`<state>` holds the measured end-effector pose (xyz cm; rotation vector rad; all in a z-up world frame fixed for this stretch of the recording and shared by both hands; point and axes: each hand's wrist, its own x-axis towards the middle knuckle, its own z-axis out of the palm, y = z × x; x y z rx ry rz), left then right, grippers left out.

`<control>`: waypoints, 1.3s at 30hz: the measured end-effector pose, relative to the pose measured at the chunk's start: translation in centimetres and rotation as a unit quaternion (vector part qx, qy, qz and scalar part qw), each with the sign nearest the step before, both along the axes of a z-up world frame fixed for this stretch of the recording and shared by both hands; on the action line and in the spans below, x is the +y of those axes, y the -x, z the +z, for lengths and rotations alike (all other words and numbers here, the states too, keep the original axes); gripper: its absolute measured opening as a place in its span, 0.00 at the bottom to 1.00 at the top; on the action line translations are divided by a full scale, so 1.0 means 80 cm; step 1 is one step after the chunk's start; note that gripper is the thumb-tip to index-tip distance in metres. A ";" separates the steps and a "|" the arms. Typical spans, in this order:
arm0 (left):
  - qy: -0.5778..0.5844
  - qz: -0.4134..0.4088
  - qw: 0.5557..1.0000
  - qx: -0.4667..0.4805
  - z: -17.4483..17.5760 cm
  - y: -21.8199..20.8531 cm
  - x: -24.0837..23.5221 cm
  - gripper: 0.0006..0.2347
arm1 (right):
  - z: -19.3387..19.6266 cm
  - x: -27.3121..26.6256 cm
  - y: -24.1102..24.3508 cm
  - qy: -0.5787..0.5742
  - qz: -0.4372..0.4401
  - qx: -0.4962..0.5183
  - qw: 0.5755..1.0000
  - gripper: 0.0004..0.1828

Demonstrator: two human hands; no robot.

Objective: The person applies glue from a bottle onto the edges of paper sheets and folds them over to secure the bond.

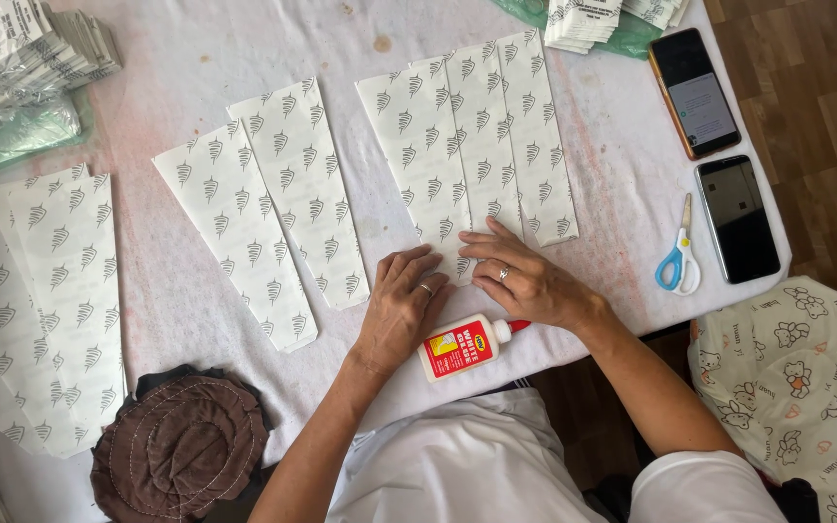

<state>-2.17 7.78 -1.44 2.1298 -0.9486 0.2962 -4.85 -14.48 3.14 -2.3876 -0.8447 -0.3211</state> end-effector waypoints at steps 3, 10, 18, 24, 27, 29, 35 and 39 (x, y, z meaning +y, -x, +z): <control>0.002 -0.003 1.000 0.010 0.013 0.001 0.000 0.04 | 0.000 -0.002 -0.001 -0.013 0.017 0.015 1.000 0.05; -0.004 0.017 1.000 0.010 0.014 0.000 -0.004 0.04 | -0.019 0.001 -0.002 -0.008 -0.010 0.012 1.000 0.05; 0.001 0.072 0.994 0.080 0.005 0.003 -0.019 0.08 | -0.033 0.005 -0.005 -0.043 -0.061 0.072 0.995 0.07; 0.064 0.094 0.975 0.192 0.012 0.000 -0.017 0.04 | -0.016 0.005 -0.009 -0.085 -0.062 0.135 0.985 0.07; 0.040 0.085 0.972 0.216 0.000 -0.008 -0.017 0.06 | -0.015 0.003 -0.007 -0.116 -0.063 0.137 0.982 0.08; 0.030 0.063 0.979 0.190 0.024 -0.004 -0.017 0.08 | -0.001 0.001 0.001 -0.122 -0.077 0.108 0.984 0.11; -0.063 0.028 0.988 0.141 0.038 -0.008 -0.020 0.18 | -0.028 -0.028 0.012 -0.037 -0.145 -0.015 0.989 0.15; -0.095 0.041 0.987 0.126 0.025 -0.010 -0.026 0.18 | -0.027 -0.044 0.006 -0.016 -0.145 -0.010 0.989 0.11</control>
